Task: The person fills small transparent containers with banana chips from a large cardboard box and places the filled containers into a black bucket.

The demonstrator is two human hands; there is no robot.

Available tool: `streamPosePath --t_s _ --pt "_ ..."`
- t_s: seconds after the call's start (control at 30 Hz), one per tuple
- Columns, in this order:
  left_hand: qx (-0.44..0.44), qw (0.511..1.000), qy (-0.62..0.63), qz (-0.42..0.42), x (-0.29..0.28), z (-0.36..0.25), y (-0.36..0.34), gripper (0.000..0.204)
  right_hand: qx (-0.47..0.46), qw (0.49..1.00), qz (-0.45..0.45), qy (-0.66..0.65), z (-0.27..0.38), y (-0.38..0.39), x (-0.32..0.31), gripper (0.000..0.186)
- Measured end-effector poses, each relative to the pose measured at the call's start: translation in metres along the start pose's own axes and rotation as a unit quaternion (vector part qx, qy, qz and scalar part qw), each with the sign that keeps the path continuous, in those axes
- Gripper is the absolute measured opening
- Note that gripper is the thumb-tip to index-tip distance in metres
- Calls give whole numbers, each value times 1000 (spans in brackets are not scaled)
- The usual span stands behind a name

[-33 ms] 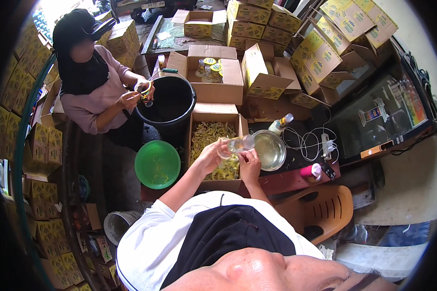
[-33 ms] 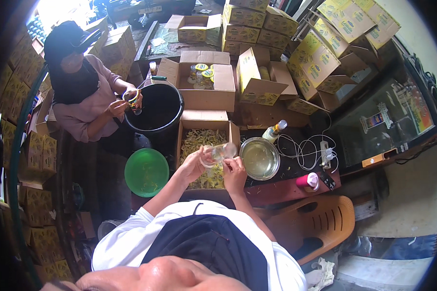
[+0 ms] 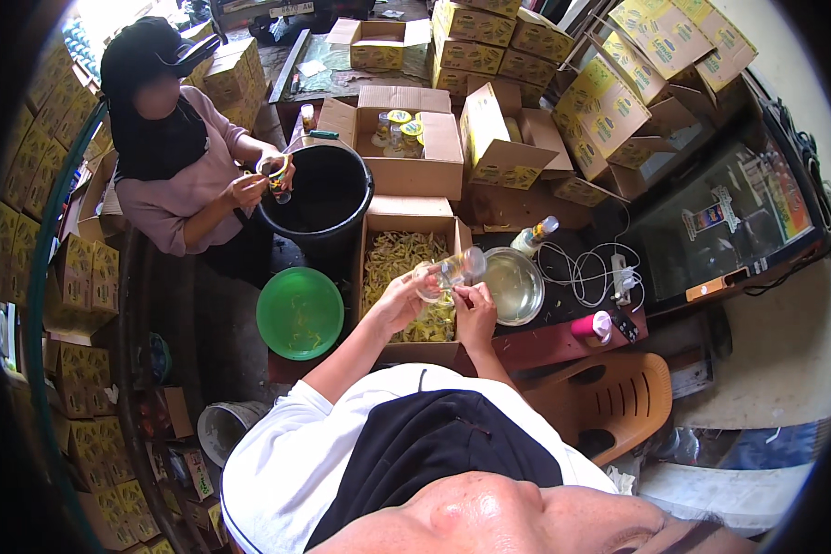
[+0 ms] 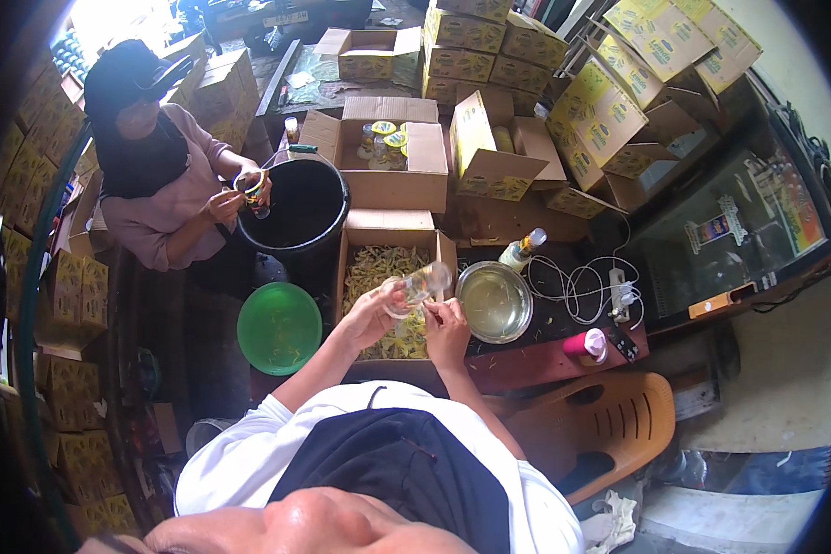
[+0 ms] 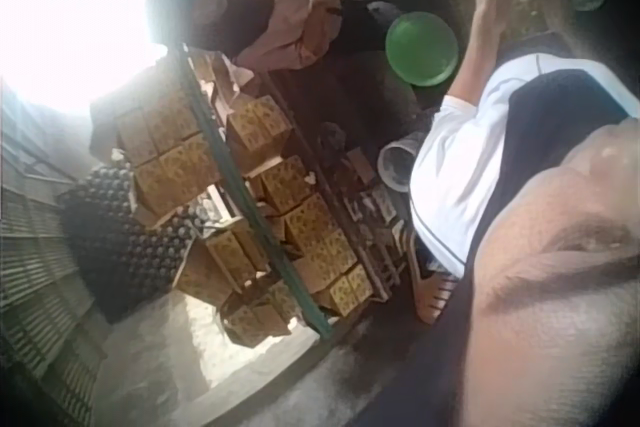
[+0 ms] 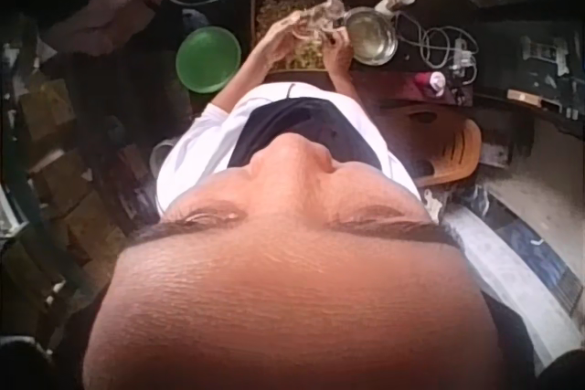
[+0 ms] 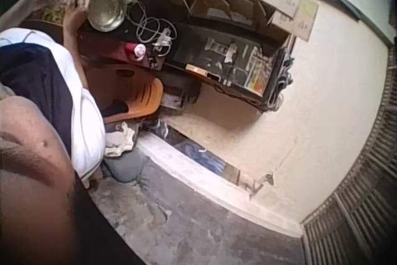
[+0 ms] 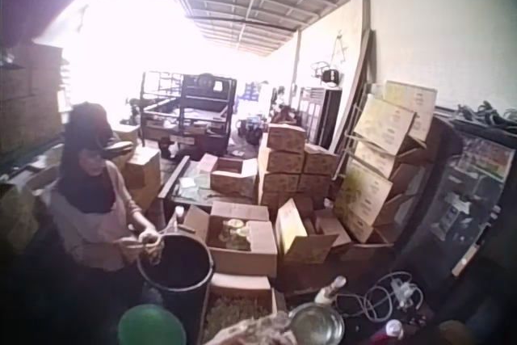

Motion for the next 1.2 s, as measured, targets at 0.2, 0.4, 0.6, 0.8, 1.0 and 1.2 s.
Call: streamPosePath --t_s 0.2,0.4,0.6,0.8,1.0,1.2 --pt "32 995 85 -29 -10 7 -2 32 9 1000 -1 -2 -6 -3 -2 7" --pt "-2 991 94 -94 -31 11 -5 18 -4 999 -30 10 0 -10 -17 7" --pt "-13 990 92 -102 -31 8 -2 6 -84 994 -24 69 13 -7 -12 12" --pt "-26 990 75 -117 -43 15 -7 7 -124 987 -4 105 20 -6 -4 16" --pt "-58 987 62 -138 -26 12 -2 11 -152 979 19 138 22 -6 8 15" --pt "-56 994 38 -87 -20 31 -8 14 -104 989 11 100 11 -15 11 11"
Point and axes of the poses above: each hand's wrist, its own y-axis away from the middle knuckle, its own x-axis out of the palm, z = x × y, the point moved 8 cm from there along -y, towards the middle knuckle, and after that the axes turned 13 degrees about -y, right-handed, at the moved point
